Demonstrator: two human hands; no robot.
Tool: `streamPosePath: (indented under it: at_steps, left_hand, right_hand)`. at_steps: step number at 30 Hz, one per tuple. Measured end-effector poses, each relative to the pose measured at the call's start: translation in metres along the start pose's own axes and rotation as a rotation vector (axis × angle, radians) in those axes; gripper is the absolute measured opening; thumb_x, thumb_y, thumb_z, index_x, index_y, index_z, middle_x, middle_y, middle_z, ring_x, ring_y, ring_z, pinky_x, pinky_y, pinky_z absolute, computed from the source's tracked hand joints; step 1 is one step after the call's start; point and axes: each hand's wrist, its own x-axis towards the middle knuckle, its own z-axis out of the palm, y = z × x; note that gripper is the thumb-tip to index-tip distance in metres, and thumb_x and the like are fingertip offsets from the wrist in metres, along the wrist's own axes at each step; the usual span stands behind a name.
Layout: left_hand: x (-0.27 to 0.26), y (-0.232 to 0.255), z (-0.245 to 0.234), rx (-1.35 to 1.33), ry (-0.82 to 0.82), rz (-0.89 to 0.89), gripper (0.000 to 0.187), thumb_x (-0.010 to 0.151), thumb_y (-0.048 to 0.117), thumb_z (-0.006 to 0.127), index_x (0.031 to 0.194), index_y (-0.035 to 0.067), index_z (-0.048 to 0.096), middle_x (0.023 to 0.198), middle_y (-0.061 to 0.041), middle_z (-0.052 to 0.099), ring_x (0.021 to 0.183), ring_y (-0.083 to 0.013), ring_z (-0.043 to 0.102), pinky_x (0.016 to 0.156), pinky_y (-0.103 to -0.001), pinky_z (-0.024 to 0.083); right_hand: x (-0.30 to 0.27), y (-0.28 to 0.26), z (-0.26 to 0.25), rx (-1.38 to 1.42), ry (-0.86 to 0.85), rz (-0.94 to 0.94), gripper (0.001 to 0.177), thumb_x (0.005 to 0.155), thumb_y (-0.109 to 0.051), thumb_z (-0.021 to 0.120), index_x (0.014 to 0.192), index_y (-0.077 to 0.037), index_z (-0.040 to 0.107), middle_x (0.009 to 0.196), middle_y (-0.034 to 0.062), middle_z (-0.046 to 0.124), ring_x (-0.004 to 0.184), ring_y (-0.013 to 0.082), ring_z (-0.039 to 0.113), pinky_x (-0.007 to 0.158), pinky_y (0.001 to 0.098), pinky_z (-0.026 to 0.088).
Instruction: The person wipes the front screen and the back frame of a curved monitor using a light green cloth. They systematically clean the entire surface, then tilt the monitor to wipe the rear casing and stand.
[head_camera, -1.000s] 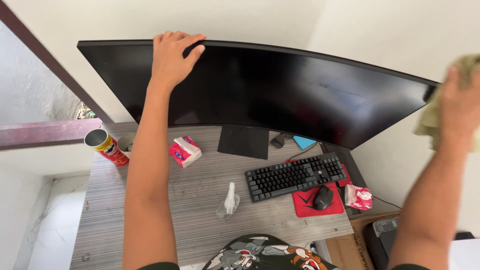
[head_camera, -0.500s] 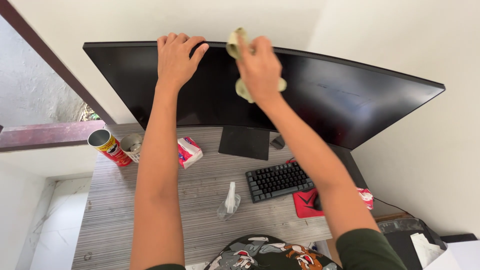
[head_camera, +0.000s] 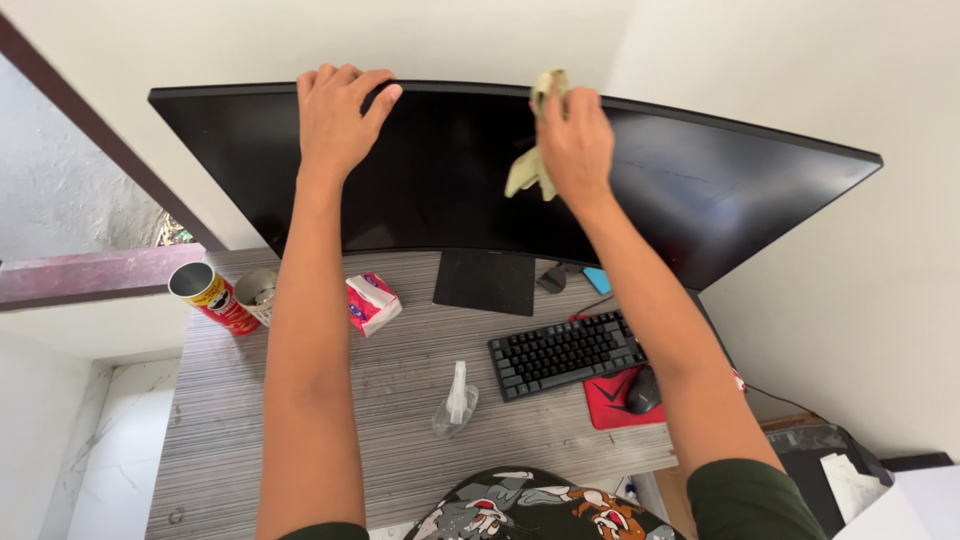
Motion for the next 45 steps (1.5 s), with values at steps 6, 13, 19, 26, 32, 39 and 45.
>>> streamPosePath:
  at_steps: [6, 13, 19, 26, 32, 39, 45]
  left_hand:
    - [-0.001, 0.001, -0.001, 0.009, 0.016, 0.011, 0.042, 0.117, 0.045, 0.049, 0.120, 0.016, 0.079, 0.098, -0.007, 0.072, 0.094, -0.0261, 0.058, 0.093, -0.044, 0.034]
    - [-0.001, 0.003, -0.002, 0.009, 0.035, 0.023, 0.040, 0.118, 0.044, 0.049, 0.117, 0.018, 0.079, 0.092, -0.005, 0.069, 0.090, -0.0257, 0.057, 0.093, -0.043, 0.034]
    - [-0.002, 0.003, -0.001, 0.014, 0.047, 0.026, 0.044, 0.120, 0.047, 0.047, 0.118, 0.018, 0.080, 0.092, -0.005, 0.069, 0.090, -0.0254, 0.057, 0.093, -0.043, 0.034]
    - [-0.003, 0.002, -0.001, 0.018, 0.057, 0.028, 0.045, 0.120, 0.048, 0.047, 0.117, 0.017, 0.080, 0.091, -0.005, 0.069, 0.090, -0.0255, 0.057, 0.093, -0.043, 0.035]
    - [-0.003, 0.001, 0.000, 0.023, 0.058, 0.035, 0.041, 0.120, 0.044, 0.050, 0.118, 0.017, 0.080, 0.092, -0.005, 0.069, 0.090, -0.0254, 0.056, 0.092, -0.042, 0.035]
    - [-0.004, -0.001, 0.003, 0.049, 0.071, 0.056, 0.045, 0.122, 0.047, 0.047, 0.119, 0.018, 0.081, 0.092, -0.005, 0.069, 0.089, -0.0262, 0.056, 0.092, -0.043, 0.035]
    - [-0.006, -0.005, 0.004, 0.068, 0.085, 0.073, 0.038, 0.122, 0.042, 0.051, 0.120, 0.018, 0.081, 0.093, -0.005, 0.068, 0.090, -0.0261, 0.055, 0.093, -0.042, 0.034]
  right_hand:
    - [-0.039, 0.050, -0.005, -0.126, -0.001, 0.061, 0.023, 0.106, -0.023, 0.070, 0.117, -0.003, 0.065, 0.085, 0.0055, 0.047, 0.068, 0.0196, 0.049, 0.049, 0.0277, 0.041]
    - [-0.089, 0.101, -0.012, -0.125, -0.140, 0.196, 0.038, 0.110, -0.023, 0.072, 0.136, -0.004, 0.052, 0.092, 0.0056, 0.045, 0.072, 0.0197, 0.045, 0.043, 0.0293, 0.039]
    - [-0.110, 0.135, -0.033, -0.226, -0.136, 0.278, 0.036, 0.115, -0.029, 0.062, 0.139, -0.002, 0.057, 0.095, 0.0070, 0.047, 0.070, 0.0223, 0.053, 0.047, 0.0323, 0.044]
    - [-0.125, 0.171, -0.065, -0.246, -0.120, 0.376, 0.027, 0.116, -0.024, 0.054, 0.121, 0.002, 0.060, 0.094, 0.0085, 0.043, 0.067, 0.0245, 0.051, 0.043, 0.0348, 0.042]
    - [-0.153, 0.205, -0.074, -0.324, -0.121, 0.449, 0.031, 0.118, -0.019, 0.057, 0.140, 0.002, 0.051, 0.099, 0.0083, 0.045, 0.073, 0.0234, 0.051, 0.045, 0.0363, 0.045]
    - [-0.176, 0.243, -0.097, -0.339, -0.018, 0.562, 0.029, 0.116, -0.021, 0.048, 0.102, 0.003, 0.054, 0.099, 0.0112, 0.044, 0.073, 0.0300, 0.056, 0.054, 0.0383, 0.046]
    - [-0.225, 0.264, -0.068, -0.088, 0.230, 1.163, 0.061, 0.117, -0.037, 0.059, 0.156, 0.004, 0.037, 0.163, 0.0283, 0.027, 0.157, 0.0406, 0.023, 0.134, 0.0465, 0.023]
